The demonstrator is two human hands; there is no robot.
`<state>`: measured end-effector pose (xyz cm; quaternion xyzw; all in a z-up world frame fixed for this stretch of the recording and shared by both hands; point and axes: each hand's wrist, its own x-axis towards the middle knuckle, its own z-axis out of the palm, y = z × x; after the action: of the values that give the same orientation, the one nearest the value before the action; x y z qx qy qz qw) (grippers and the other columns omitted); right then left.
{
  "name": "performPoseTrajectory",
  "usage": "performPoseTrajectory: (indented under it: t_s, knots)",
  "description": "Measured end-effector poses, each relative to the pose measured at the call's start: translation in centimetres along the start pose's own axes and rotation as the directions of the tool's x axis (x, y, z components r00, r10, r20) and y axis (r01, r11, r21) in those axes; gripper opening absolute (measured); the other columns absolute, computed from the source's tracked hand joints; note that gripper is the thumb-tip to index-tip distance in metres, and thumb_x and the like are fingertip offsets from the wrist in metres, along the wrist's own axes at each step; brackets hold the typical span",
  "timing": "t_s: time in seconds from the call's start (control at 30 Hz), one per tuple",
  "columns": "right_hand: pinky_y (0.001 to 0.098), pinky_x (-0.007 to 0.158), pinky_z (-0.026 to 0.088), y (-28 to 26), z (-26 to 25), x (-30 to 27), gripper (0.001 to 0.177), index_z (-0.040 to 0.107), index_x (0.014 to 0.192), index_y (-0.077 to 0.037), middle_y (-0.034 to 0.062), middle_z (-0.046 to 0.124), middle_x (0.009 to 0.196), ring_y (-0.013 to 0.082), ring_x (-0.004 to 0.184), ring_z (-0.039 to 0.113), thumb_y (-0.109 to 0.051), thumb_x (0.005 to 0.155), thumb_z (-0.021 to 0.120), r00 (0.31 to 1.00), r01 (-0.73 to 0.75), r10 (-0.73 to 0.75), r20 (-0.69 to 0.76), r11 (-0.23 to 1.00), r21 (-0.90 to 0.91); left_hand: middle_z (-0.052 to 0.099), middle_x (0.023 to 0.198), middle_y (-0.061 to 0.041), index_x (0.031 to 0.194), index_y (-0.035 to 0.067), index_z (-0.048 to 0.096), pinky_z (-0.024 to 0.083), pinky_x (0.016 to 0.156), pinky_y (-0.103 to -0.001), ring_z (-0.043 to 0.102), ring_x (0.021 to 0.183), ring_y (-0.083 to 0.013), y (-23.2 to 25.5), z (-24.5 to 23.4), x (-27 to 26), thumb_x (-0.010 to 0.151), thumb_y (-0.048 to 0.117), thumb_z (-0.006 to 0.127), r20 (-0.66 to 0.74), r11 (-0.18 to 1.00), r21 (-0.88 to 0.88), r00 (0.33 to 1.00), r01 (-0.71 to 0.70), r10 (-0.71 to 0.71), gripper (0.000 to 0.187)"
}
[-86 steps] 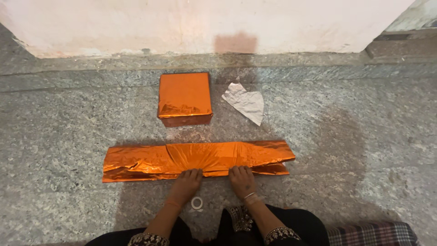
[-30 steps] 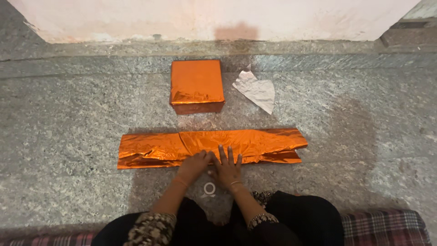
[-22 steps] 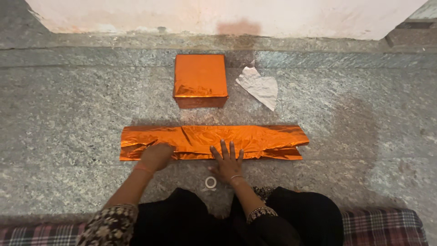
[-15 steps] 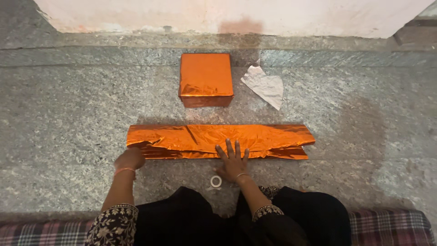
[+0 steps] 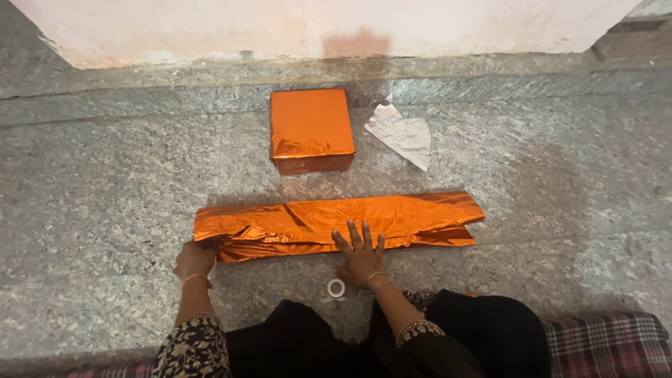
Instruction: The person wraps a small rectangular box with orange metallic paper. They place the box on the paper, fold the paper over the box, and secure the folds with clear tape. The person smooths the paper and folds the ends to complete the wrapping.
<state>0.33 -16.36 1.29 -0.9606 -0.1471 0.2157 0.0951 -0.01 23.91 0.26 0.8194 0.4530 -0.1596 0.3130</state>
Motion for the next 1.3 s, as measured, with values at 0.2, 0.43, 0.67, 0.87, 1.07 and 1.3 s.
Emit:
performPoseTrajectory:
  t_s: [0.2,0.43,0.67,0.87,1.07,1.3]
  knots:
    - [0.0734,0.118,-0.006,0.0,0.5,0.0,0.102,0.015,0.161,-0.043,0.0071,-0.006,0.173,0.0395,0.157,-0.011,-0.052,0.080,0.077,0.999,-0.001,0.001,-0.043,1.000,0.004,0.079,0.112,-0.010,0.116,0.024,0.080,0.040,0.107,-0.064,0.072,0.109,-0.0364,0.2,0.5,1.3,0.082,0.045,0.080,-0.253,0.982,0.114,0.951,-0.153,0.178,0.040]
    - [0.0741,0.116,-0.005,-0.2,0.3,0.0,0.105,0.014,0.162,-0.041,0.0082,-0.006,0.173,0.0410,0.157,-0.011,-0.050,0.080,0.078,0.998,0.005,-0.007,-0.063,0.999,-0.032,0.072,0.119,-0.016,0.118,0.012,0.076,0.052,0.096,-0.050,0.068,0.111,-0.0380,4.4,-3.9,-3.4,0.075,0.041,0.086,-0.391,0.955,0.162,0.872,-0.249,0.294,0.053]
    - [0.0745,0.117,-0.004,-0.2,0.3,-0.3,0.104,0.015,0.161,-0.041,0.0078,-0.004,0.173,0.0406,0.157,-0.009,-0.051,0.079,0.078,0.997,0.008,-0.008,-0.071,1.000,-0.004,0.064,0.127,-0.017,0.124,0.002,0.065,0.048,0.099,-0.050,0.060,0.116,-0.0364,11.5,-0.2,-11.9,0.091,0.007,0.058,-0.314,0.296,0.585,0.126,-0.755,0.941,0.035]
    - [0.0741,0.116,-0.006,-0.4,-0.7,0.1,0.103,0.012,0.163,-0.041,0.0083,-0.007,0.173,0.0419,0.157,-0.012,-0.050,0.082,0.075,1.000,-0.014,0.014,-0.004,1.000,-0.014,0.061,0.138,-0.018,0.127,0.006,0.059,0.037,0.113,-0.051,0.053,0.133,-0.0372,12.3,5.2,-15.9,0.088,0.020,0.053,0.004,-0.108,0.673,-0.143,-0.731,0.990,0.042]
    - [0.0735,0.117,-0.005,-0.5,-0.5,-0.3,0.103,0.014,0.162,-0.041,0.0078,-0.005,0.173,0.0408,0.157,-0.010,-0.051,0.080,0.075,1.000,-0.018,0.018,-0.020,1.000,0.003,0.069,0.120,-0.012,0.115,0.009,0.065,0.037,0.116,-0.052,0.057,0.128,-0.0307,9.8,7.2,-12.1,0.092,0.019,0.057,0.068,-0.052,0.634,-0.012,-0.772,0.998,0.027]
    - [0.0728,0.118,-0.005,-0.7,-0.5,-0.3,0.103,0.015,0.162,-0.042,0.0072,-0.003,0.173,0.0398,0.158,-0.009,-0.051,0.079,0.076,0.999,-0.030,0.029,-0.030,0.999,-0.013,0.066,0.090,-0.007,0.081,0.012,0.072,0.046,0.098,-0.047,0.062,0.100,-0.0270,7.6,8.8,-10.2,0.081,0.023,0.062,0.173,-0.123,0.597,-0.023,-0.793,0.985,0.015]
